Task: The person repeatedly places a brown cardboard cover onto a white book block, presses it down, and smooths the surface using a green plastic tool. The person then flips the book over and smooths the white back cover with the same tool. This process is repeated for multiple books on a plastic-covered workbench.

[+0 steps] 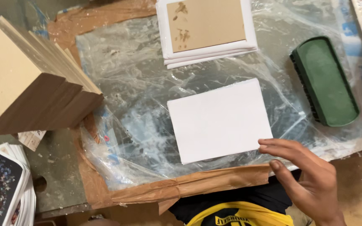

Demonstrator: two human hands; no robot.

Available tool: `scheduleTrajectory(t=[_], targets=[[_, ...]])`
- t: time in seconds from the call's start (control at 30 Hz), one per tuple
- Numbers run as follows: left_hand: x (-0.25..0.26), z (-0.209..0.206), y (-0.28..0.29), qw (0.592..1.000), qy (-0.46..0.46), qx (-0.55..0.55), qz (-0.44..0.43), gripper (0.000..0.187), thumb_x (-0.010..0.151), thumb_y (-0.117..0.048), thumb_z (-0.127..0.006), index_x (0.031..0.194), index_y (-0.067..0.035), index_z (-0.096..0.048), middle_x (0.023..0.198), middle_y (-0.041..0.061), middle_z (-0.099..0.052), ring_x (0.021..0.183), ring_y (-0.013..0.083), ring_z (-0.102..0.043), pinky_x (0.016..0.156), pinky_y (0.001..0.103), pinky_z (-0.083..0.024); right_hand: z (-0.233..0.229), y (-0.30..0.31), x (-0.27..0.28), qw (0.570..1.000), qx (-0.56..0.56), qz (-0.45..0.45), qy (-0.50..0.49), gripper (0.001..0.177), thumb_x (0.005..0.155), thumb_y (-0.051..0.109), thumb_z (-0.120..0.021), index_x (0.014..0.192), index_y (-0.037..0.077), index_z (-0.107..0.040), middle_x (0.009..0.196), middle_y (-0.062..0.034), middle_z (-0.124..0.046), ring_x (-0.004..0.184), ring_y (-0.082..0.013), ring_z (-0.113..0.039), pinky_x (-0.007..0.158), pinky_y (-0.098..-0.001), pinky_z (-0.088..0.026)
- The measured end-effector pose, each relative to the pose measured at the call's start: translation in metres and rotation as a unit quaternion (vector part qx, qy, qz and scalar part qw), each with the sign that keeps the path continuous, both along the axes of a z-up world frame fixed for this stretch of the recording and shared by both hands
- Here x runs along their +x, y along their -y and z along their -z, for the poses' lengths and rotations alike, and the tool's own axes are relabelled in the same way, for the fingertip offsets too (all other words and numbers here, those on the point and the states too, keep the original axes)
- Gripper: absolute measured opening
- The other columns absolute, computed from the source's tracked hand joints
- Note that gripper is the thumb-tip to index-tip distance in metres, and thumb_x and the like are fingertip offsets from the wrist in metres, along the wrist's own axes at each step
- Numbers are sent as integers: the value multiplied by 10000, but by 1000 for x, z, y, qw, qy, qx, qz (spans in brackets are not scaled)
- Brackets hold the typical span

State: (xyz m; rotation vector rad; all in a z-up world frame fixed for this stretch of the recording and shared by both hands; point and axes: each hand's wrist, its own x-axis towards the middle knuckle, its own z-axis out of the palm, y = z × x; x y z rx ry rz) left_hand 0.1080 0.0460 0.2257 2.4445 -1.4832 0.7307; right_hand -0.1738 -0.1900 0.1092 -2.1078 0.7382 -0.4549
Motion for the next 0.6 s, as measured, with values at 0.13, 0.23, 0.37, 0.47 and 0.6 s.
scheduleTrajectory(t=[0.13,0.23,0.37,0.47,0.6], targets=[[-48,80,25,982,-85,8,171,392,1049,-111,-583,1431,-25,-574,1469,141,-569,1398,292,-534,1060,515,-477,16,6,4,966,237,94,48,335,1024,101,-500,1314,47,-658,1131,-112,-764,916,-231,-764,766,-319,-611],[-73,153,56,962,-171,33,210,442,1027,-71,-613,1467,-39,-579,1512,130,-586,1455,271,-526,1037,484,-487,44,21,13,897,404,176,39,493,1053,142,-481,1540,89,-539,1019,-120,-741,723,-225,-727,594,-329,-566],[-86,193,55,936,-285,50,203,530,947,-86,-599,1475,-51,-567,1521,104,-573,1449,279,-513,1111,512,-481,57,23,24,934,313,158,-66,572,960,44,-654,1522,93,-559,879,-107,-705,675,-153,-661,578,-315,-531],[-90,199,54,935,-286,85,192,581,912,-109,-590,1489,-71,-540,1543,77,-536,1455,251,-476,1143,547,-410,47,17,35,947,209,165,-179,468,951,92,-648,1411,176,-650,736,-94,-727,641,-114,-674,589,-298,-553],[-93,196,59,933,-292,113,178,629,896,-115,-582,1518,-90,-494,1574,41,-490,1479,220,-432,1216,564,-310,38,12,45,957,93,151,-228,482,919,85,-675,1374,244,-672,695,-85,-734,610,-125,-702,602,-318,-548]])
